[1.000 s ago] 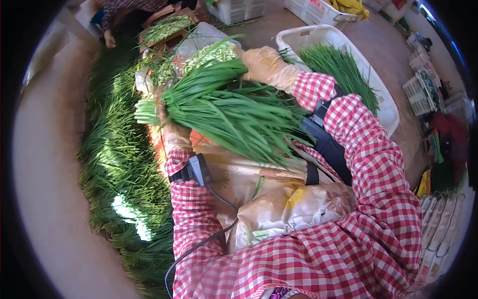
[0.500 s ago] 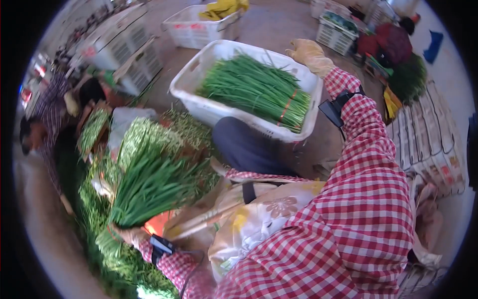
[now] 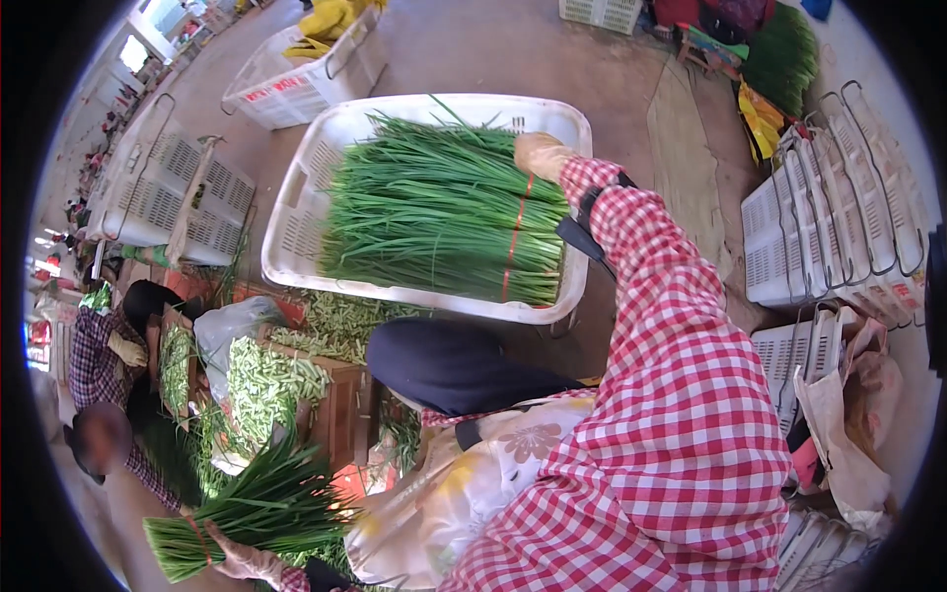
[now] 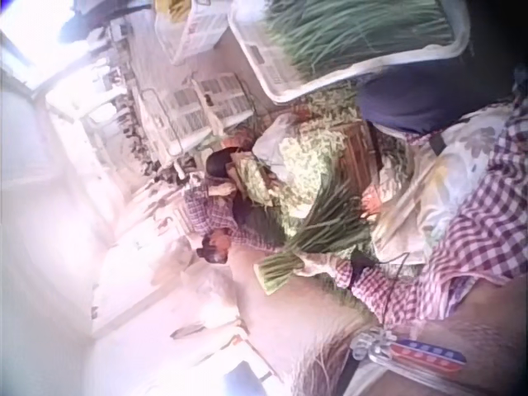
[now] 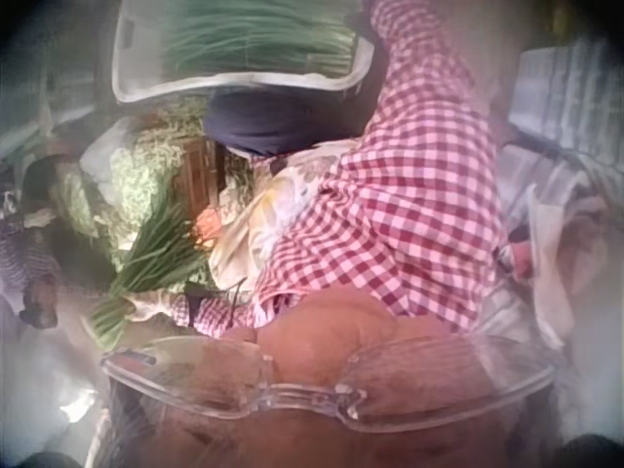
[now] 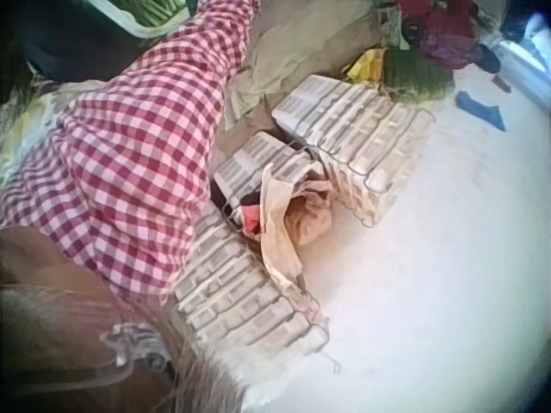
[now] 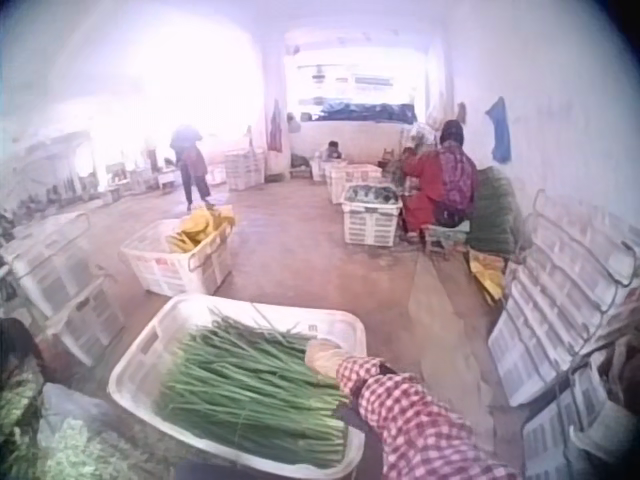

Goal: The person trims bundles of chives using a large knife on a wooden block and places the trimmed bundles into a white plastic basket.

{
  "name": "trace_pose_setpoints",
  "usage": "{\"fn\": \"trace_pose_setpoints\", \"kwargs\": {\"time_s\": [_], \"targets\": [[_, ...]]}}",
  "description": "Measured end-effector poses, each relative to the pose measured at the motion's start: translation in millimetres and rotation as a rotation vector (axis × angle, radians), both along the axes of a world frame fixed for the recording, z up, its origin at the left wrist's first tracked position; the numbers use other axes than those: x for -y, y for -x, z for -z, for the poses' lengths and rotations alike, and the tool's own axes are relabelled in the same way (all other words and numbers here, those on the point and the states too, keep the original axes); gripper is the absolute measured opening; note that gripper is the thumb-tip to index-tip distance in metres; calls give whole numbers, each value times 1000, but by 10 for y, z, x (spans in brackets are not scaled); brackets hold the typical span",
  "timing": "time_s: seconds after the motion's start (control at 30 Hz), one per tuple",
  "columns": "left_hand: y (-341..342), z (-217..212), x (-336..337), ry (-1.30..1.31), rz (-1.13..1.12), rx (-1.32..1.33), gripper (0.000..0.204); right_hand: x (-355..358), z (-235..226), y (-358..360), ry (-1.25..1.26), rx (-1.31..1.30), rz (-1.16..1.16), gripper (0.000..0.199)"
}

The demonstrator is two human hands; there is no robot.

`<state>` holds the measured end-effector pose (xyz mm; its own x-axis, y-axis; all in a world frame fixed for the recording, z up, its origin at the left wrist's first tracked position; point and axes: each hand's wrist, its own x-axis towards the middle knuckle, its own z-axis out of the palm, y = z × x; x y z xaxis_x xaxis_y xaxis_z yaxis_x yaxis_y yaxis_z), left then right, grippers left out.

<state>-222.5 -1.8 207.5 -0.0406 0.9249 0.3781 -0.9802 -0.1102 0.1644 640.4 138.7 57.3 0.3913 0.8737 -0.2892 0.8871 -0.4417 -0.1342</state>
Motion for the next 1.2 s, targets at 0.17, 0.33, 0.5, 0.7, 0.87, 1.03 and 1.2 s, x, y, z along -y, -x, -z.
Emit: {"fn": "trace_pose_setpoints", "kwargs": {"time_s": [0.17, 0.33, 0.5, 0.7, 0.87, 1.03, 1.2], "targets": [[-587, -741, -644, 17, 317, -152, 62, -60, 223, -92, 143, -77, 46, 30], [-1356, -1285, -1347, 77, -641, -1397, 46, -124, 515, 108, 167, -258, 254, 52], [-2726, -1271, -2182, -384, -1015, -1986, 40, -5, 526, 39, 77, -415, 376, 64], [-4586, -1093, -3094, -1291, -923, -2125, 57, 80, 612, 430, -65, -102, 307, 68], [-6105, -15, -3387, -1875, -601, -1782, 65, -88, 711, 567, 24, -74, 290, 72], [-7587, 1166, -3003, -1854, -89, -1647, 61, -65, 776, 428, 214, -422, 302, 63], [-8034, 2322, -2651, -1536, 99, -2147, 73, -364, 856, 710, 595, 56, -38, 47]]}}
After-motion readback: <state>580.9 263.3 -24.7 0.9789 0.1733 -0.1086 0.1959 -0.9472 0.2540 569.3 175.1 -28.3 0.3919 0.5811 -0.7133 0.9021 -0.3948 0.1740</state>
